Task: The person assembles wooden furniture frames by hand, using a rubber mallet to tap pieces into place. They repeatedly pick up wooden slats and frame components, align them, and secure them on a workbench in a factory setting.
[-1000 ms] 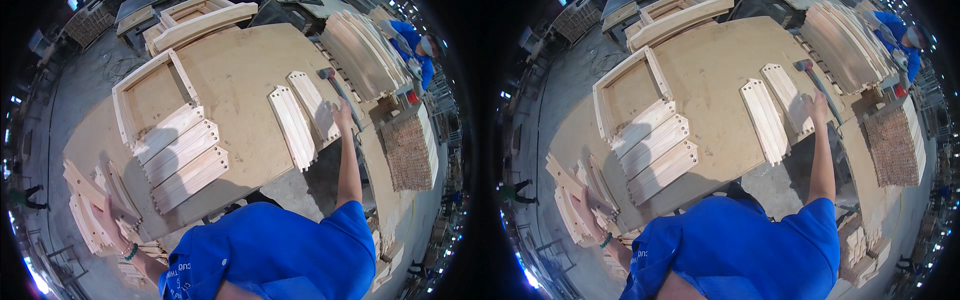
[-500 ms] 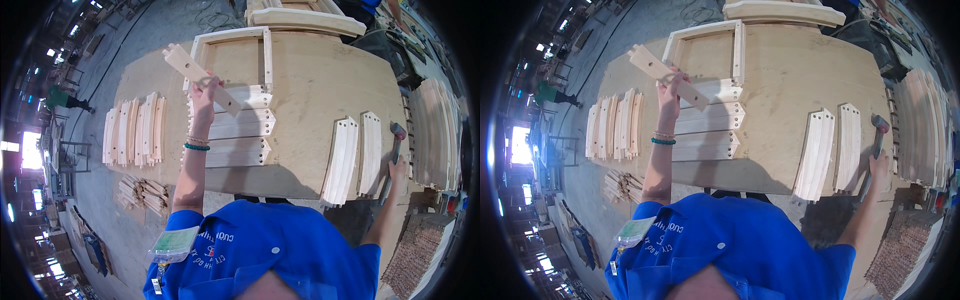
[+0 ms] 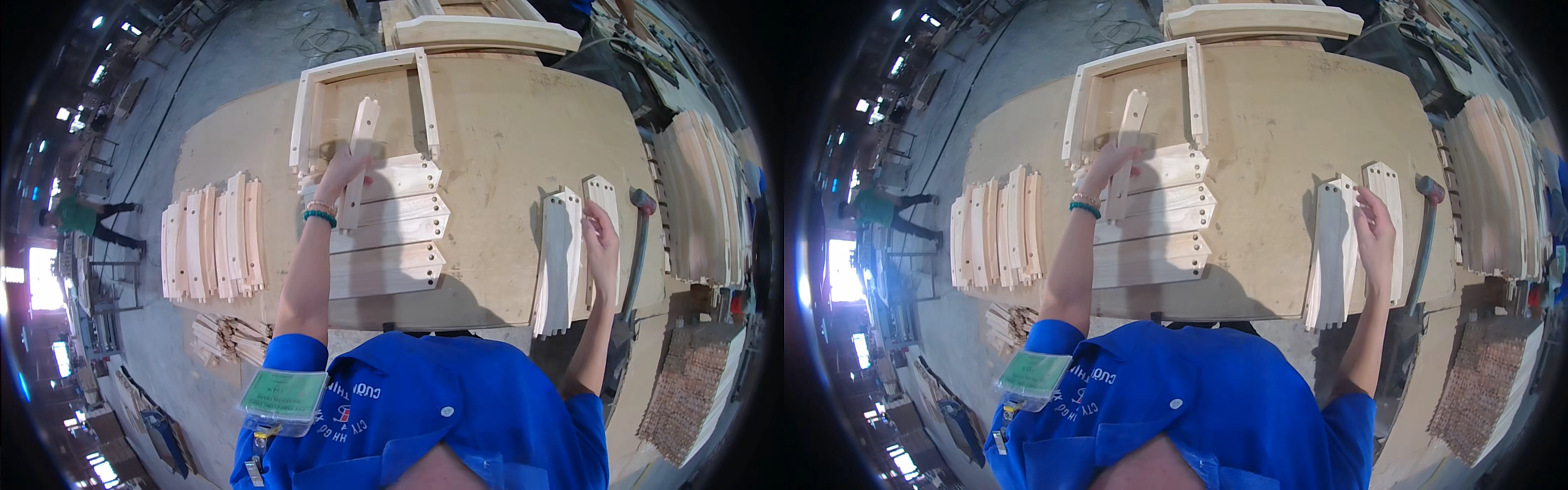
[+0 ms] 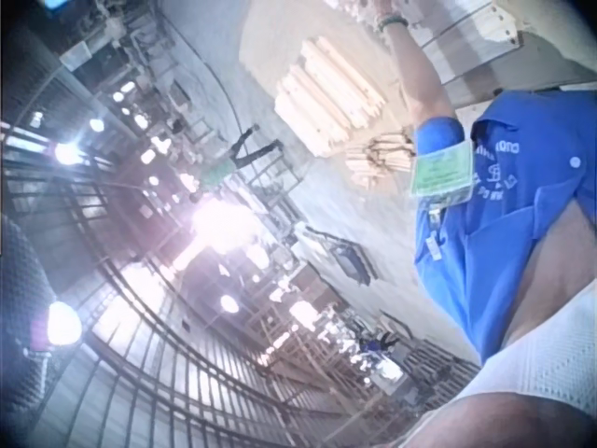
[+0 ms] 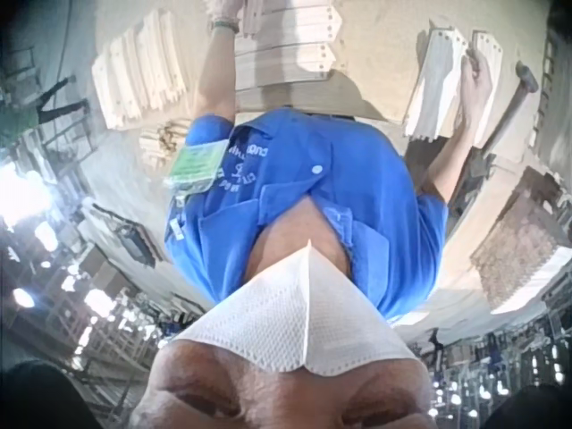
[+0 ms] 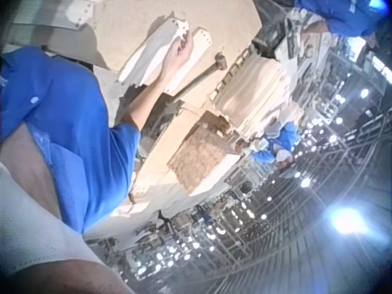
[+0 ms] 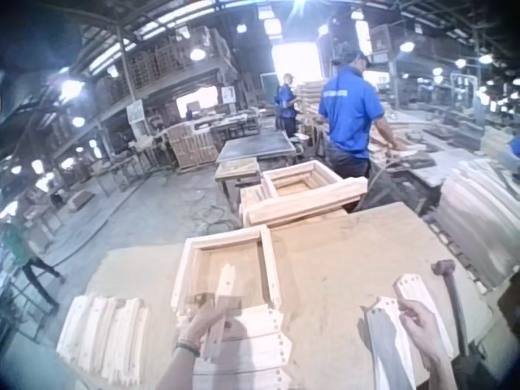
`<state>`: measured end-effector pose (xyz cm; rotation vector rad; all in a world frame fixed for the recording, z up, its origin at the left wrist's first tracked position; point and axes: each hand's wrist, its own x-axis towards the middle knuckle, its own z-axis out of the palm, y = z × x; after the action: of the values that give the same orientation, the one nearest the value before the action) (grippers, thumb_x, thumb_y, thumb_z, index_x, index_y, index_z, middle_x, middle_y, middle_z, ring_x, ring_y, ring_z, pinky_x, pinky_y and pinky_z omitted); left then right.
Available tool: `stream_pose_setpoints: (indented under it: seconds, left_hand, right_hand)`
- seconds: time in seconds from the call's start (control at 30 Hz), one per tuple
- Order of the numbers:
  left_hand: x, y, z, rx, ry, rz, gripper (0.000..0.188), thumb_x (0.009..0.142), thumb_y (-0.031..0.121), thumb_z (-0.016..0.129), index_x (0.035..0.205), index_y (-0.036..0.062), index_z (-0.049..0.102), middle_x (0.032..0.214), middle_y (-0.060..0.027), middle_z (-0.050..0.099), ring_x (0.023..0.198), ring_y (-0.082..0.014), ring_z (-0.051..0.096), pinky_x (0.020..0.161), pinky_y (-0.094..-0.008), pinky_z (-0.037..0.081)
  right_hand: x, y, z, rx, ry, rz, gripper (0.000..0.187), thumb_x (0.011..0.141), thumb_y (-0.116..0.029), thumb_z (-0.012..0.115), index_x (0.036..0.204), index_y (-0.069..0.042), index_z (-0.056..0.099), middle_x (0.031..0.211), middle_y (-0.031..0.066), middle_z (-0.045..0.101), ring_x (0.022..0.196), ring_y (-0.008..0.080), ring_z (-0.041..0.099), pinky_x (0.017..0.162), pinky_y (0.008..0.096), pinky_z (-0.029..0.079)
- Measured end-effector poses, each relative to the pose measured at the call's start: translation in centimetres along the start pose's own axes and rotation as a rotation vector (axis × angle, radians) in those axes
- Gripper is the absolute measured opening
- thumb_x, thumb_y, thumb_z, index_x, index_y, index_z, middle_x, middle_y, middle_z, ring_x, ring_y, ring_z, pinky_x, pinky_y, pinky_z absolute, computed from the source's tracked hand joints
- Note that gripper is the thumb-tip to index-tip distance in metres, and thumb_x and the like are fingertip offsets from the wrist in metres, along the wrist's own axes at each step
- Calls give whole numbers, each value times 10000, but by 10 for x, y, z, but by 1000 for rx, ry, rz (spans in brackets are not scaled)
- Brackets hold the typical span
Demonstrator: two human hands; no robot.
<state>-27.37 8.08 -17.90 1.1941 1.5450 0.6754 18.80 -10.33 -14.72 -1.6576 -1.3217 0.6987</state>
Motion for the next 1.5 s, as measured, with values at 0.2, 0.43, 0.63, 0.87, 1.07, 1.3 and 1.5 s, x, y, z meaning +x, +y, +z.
stream_pose_setpoints:
  seconds: [0.2,0.43,0.63,0.87,1.07,1.3,1.5]
  left_hand:
    - [-37,-29,1,183,-107,44,246,836,220,641,956,5,637,775,-49,638,628,-119,621,548,-281,502]
    - [-64,-13,0,-263,50,214,359,862,188,660,1143,0,542,911,-82,635,765,-161,650,649,-299,536]
    - [-94,8,22,-880,175,320,404,866,113,648,1216,35,461,1054,-114,601,977,-218,629,837,-355,523]
    - [-105,-1,71,-928,269,414,531,884,78,607,1321,153,314,1250,-160,531,1141,-254,557,853,-435,564]
    - [-105,-9,85,-975,469,502,505,883,30,600,1297,117,325,1240,-180,526,1186,-304,530,888,-458,568]
    - [-103,8,107,-829,551,450,581,893,74,614,1347,143,258,1198,-118,529,1152,-224,545,888,-399,519]
    - [-108,17,112,-639,633,352,621,884,128,653,1357,140,252,1211,-102,522,1129,-172,554,801,-339,493]
  right_hand:
    - [-50,20,-19,-20,121,110,362,941,-136,538,1291,-42,553,1143,90,625,1006,148,587,852,304,479]
    - [-21,129,-113,-337,338,-60,422,904,-129,575,1290,31,520,1204,144,602,1133,223,556,959,330,439]
    - [7,175,-150,-835,235,341,513,880,-319,624,1296,-35,521,1102,229,625,1036,346,617,867,428,478]
    - [22,183,-151,-775,232,167,431,881,-264,579,1261,-71,515,1096,169,650,1008,348,627,838,426,481]
    - [18,179,-145,-729,226,174,428,883,-254,568,1267,-75,505,1138,160,627,1035,348,611,849,438,475]
    - [16,184,-151,-727,244,176,429,881,-248,578,1269,-80,501,1164,157,613,1048,348,602,853,453,474]
    - [18,184,-149,-733,252,183,435,883,-253,575,1275,-80,498,1167,161,612,1049,350,602,854,454,474]
